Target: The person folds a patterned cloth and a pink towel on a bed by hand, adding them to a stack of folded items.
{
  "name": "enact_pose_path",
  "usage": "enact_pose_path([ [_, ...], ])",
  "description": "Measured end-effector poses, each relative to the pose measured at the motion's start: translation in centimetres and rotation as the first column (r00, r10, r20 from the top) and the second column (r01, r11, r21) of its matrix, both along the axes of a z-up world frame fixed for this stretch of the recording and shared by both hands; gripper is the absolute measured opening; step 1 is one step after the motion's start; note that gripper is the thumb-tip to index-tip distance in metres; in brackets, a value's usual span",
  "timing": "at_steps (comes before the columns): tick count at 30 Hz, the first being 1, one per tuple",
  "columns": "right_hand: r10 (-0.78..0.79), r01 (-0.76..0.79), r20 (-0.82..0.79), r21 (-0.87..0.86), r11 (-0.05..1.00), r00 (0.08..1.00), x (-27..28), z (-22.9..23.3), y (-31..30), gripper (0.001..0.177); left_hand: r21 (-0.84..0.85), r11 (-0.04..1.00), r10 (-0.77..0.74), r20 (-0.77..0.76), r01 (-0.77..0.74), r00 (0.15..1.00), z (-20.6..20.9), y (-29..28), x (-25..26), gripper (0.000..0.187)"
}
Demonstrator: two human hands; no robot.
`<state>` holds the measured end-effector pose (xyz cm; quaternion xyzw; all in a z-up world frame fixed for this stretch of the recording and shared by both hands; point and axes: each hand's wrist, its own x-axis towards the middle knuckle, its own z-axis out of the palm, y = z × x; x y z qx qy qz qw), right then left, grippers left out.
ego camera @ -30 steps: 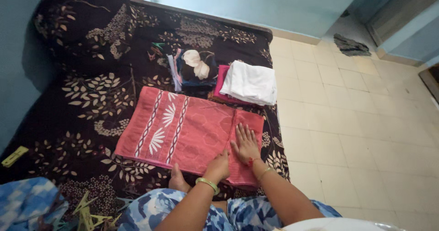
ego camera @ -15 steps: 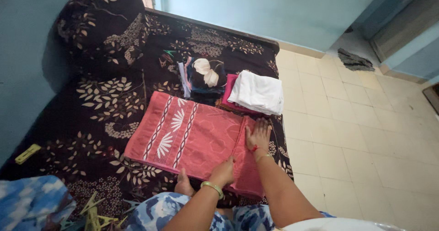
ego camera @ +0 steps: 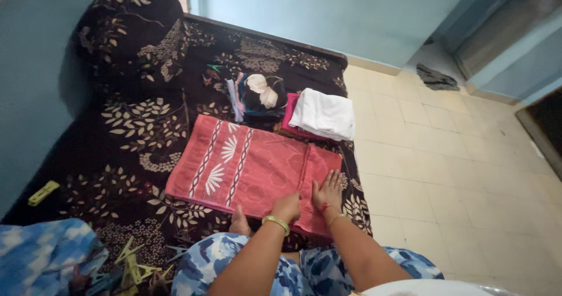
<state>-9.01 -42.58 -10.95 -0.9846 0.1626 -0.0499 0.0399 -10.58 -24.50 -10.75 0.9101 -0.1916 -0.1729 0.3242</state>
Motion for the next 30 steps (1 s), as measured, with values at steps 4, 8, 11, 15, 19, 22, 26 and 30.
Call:
enact_pose_path([
  [4,0.037,-0.032,0.087,-0.056,0.998,0.996,-2.3,-0.2,0.6,0.09,0.015,0.999,-0.033,-0.049,0.033,0.998,-0.3,-0.2,0.6,0.058],
  [8,-0.037,0.037,-0.05,0.002,0.999,0.998,-4.5,-0.6,1.1,0.093,0.009,1.0,-0.02,-0.041,0.02,0.999,0.0,0.0,0.4,0.058],
  [11,-0.043,0.038,-0.196,-0.028,0.999,0.98,-6.1,-0.7,1.2,0.095,0.002,1.0,-0.009,-0.114,0.009,0.993,1.2,0.3,0.4,0.059],
  [15,-0.013,0.01,-0.433,-0.008,1.0,0.901,-8.0,-0.7,1.6,0.095,-0.005,1.0,0.022,-0.212,-0.024,0.977,1.1,0.4,0.1,0.058],
  [19,0.064,-0.116,-0.553,-0.058,0.992,0.831,-9.8,1.3,2.8,0.095,-0.093,0.996,0.014,-0.031,-0.017,0.999,-0.7,-0.4,0.8,0.05],
  [22,0.072,-0.099,-0.716,0.004,0.995,0.695,-11.3,4.3,3.8,0.109,-0.064,0.998,0.015,-0.088,-0.021,0.996,-1.1,-0.4,1.1,0.049],
  [26,0.463,0.293,-0.784,0.596,0.748,0.413,-10.1,7.7,-0.8,0.109,-0.031,0.999,0.038,-0.122,-0.042,0.992,-0.9,-0.3,1.0,0.048],
  [30,0.631,0.111,-0.519,0.815,0.569,0.577,-7.5,7.6,-7.5,0.073,-0.003,0.999,0.049,-0.094,-0.05,0.994,-0.3,-0.1,0.7,0.047],
])
